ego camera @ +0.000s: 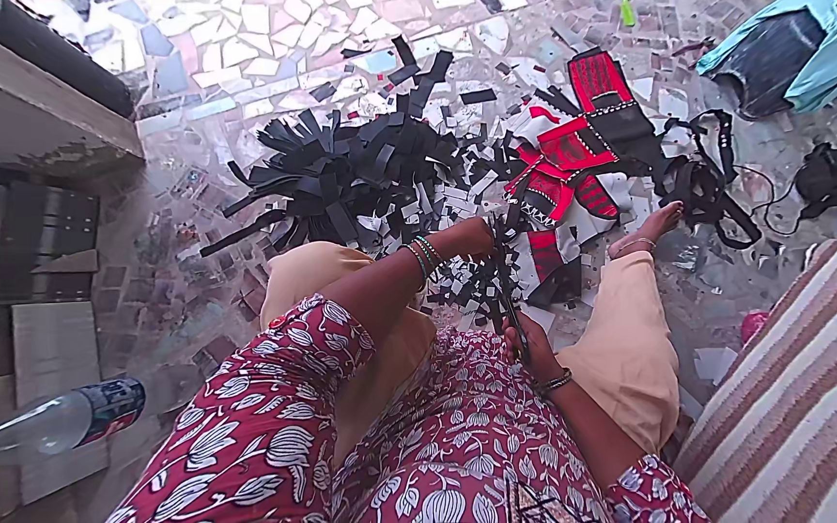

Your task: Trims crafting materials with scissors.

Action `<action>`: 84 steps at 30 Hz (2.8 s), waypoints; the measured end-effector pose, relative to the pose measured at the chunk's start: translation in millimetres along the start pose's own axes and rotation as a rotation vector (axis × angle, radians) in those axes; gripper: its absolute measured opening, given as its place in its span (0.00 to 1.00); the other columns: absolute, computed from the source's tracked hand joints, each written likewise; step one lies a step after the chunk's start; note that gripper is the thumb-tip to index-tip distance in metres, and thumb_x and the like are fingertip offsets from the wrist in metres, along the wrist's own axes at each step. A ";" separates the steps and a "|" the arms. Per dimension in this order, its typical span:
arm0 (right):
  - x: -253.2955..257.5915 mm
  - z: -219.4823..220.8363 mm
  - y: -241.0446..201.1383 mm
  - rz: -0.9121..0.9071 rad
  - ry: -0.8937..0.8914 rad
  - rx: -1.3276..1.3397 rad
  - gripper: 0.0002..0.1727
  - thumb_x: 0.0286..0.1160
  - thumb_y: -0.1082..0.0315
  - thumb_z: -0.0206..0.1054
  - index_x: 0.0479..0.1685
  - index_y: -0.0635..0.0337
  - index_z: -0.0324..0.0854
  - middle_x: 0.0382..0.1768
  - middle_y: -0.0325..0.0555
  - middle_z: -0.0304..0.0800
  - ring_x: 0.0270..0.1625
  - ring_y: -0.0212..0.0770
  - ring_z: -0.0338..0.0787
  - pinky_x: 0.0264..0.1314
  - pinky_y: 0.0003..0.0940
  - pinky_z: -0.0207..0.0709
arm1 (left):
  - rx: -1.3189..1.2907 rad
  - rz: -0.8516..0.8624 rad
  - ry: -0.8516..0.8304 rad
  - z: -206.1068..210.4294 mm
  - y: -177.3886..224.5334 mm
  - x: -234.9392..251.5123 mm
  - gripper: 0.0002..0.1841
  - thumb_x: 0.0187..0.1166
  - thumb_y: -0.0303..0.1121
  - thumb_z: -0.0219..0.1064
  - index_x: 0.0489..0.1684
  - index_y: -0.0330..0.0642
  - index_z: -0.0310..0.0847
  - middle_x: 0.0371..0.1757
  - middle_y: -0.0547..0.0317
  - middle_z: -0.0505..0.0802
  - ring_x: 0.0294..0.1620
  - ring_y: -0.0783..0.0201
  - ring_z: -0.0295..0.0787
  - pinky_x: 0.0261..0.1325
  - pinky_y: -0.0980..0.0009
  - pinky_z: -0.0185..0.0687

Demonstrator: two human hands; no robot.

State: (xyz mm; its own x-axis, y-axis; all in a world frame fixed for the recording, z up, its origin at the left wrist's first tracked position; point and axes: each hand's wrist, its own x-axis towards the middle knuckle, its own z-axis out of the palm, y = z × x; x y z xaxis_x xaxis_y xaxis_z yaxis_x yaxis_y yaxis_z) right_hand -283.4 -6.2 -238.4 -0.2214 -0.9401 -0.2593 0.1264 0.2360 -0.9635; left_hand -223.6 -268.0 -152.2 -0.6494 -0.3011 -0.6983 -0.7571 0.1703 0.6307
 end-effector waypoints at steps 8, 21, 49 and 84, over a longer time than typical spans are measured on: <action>-0.9 1.8 -2.6 0.001 0.022 -0.001 0.17 0.80 0.49 0.63 0.41 0.55 0.73 0.18 0.21 0.72 0.17 0.20 0.76 0.21 0.18 0.75 | -0.001 -0.004 0.002 1.6 0.5 1.0 0.11 0.86 0.32 0.64 0.52 0.32 0.85 0.40 0.51 0.92 0.33 0.65 0.85 0.42 0.64 0.82; 4.1 0.5 -15.7 0.110 0.226 0.358 0.15 0.90 0.62 0.44 0.38 0.57 0.73 0.14 0.26 0.74 0.15 0.24 0.77 0.23 0.20 0.80 | 0.171 0.014 0.013 12.4 -8.3 21.7 0.11 0.81 0.24 0.65 0.55 0.30 0.87 0.45 0.44 0.93 0.38 0.56 0.87 0.48 0.55 0.82; 27.4 -19.5 -39.8 0.471 0.578 0.821 0.29 0.96 0.52 0.34 0.33 0.57 0.75 0.14 0.33 0.75 0.13 0.27 0.77 0.19 0.21 0.78 | 0.648 -0.208 -0.440 168.9 -145.2 135.5 0.34 0.80 0.37 0.67 0.88 0.42 0.64 0.81 0.21 0.71 0.76 0.23 0.73 0.68 0.25 0.72; 21.6 -19.0 -40.0 0.462 0.531 0.918 0.28 0.95 0.55 0.34 0.36 0.60 0.78 0.16 0.35 0.79 0.16 0.28 0.82 0.22 0.22 0.83 | 0.272 -0.014 -0.105 187.3 -104.5 178.4 0.20 0.88 0.38 0.53 0.65 0.32 0.80 0.61 0.34 0.89 0.67 0.38 0.86 0.66 0.37 0.79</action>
State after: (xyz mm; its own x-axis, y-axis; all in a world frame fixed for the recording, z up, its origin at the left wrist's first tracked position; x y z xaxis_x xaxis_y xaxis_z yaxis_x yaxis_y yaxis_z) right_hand -311.7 -31.3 -206.7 -0.3215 -0.5379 -0.7793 0.9081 0.0581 -0.4147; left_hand -273.6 -163.8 -406.1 -0.6319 -0.2087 -0.7464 -0.7480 0.4165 0.5168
